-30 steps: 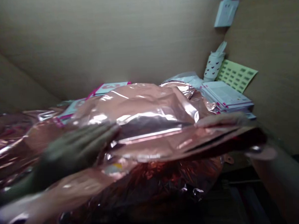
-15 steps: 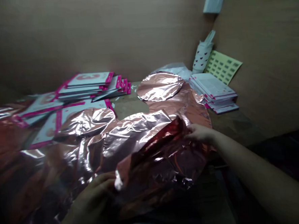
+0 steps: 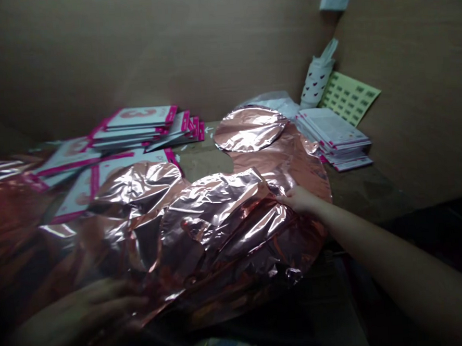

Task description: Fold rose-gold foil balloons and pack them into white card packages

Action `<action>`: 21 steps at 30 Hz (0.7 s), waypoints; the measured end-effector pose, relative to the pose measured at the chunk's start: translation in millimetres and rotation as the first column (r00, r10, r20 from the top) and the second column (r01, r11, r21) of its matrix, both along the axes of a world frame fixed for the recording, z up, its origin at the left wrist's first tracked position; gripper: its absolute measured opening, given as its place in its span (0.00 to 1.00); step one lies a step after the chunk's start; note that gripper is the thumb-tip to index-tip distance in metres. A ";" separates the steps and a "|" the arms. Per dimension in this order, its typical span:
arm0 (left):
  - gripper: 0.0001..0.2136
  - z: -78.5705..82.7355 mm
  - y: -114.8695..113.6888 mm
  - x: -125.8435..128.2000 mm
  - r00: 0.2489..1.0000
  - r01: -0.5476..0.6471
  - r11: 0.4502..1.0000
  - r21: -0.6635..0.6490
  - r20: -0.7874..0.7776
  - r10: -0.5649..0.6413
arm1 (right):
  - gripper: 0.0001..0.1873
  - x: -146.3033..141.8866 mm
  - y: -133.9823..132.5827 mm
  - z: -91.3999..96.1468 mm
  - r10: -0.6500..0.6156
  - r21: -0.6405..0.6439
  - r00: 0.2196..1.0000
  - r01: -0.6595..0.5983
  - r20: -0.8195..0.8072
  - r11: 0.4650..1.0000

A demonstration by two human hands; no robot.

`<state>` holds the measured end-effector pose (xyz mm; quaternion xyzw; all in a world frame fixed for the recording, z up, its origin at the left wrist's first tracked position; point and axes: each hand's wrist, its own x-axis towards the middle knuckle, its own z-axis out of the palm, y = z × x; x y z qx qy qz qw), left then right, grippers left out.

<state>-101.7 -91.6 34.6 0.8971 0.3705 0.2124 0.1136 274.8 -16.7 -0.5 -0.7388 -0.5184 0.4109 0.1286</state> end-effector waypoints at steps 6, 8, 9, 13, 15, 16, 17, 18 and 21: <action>0.18 -16.7 20.6 120.0 0.815 0.568 0.818 0.092 -0.203 -0.543 | 0.23 -1.6 -1.6 2.8 0.030 -0.006 0.996 -0.030 0.083 1.000; 0.22 -38.6 29.9 133.8 0.848 0.453 0.891 0.031 -0.321 -0.421 | 0.25 0.2 -2.9 4.6 0.040 0.012 0.989 -0.043 0.143 0.999; 0.24 -48.2 33.5 134.0 0.864 0.377 0.926 0.011 -0.364 -0.347 | 0.25 0.5 -4.2 5.9 0.023 0.077 0.978 -0.040 0.208 0.996; 0.29 -64.3 39.3 119.4 0.882 0.272 0.962 0.002 -0.400 -0.249 | 0.26 -9.4 -11.7 8.1 0.114 0.468 0.846 -0.394 0.520 0.791; 0.30 -61.6 38.0 115.3 0.878 0.274 0.962 -0.011 -0.404 -0.255 | 0.29 -18.4 -13.9 3.8 0.379 0.394 0.692 -0.685 0.614 0.612; 0.32 -59.5 36.2 114.4 0.875 0.272 0.962 -0.022 -0.411 -0.257 | 0.32 -22.2 -13.9 0.3 0.488 0.314 0.616 -0.763 0.618 0.565; 0.34 -57.5 33.3 113.7 0.870 0.267 0.963 -0.036 -0.420 -0.257 | 0.36 -25.3 -13.2 -3.6 0.551 0.242 0.573 -0.793 0.606 0.559; 0.36 -56.0 29.3 112.9 0.866 0.257 0.965 -0.047 -0.433 -0.252 | 0.39 -27.4 -12.0 -7.6 0.571 0.189 0.567 -0.788 0.593 0.586; 0.33 -55.2 10.5 108.7 0.845 0.187 0.982 -0.041 -0.502 -0.182 | 0.42 -30.9 -8.0 -16.5 0.549 0.130 0.606 -0.731 0.576 0.670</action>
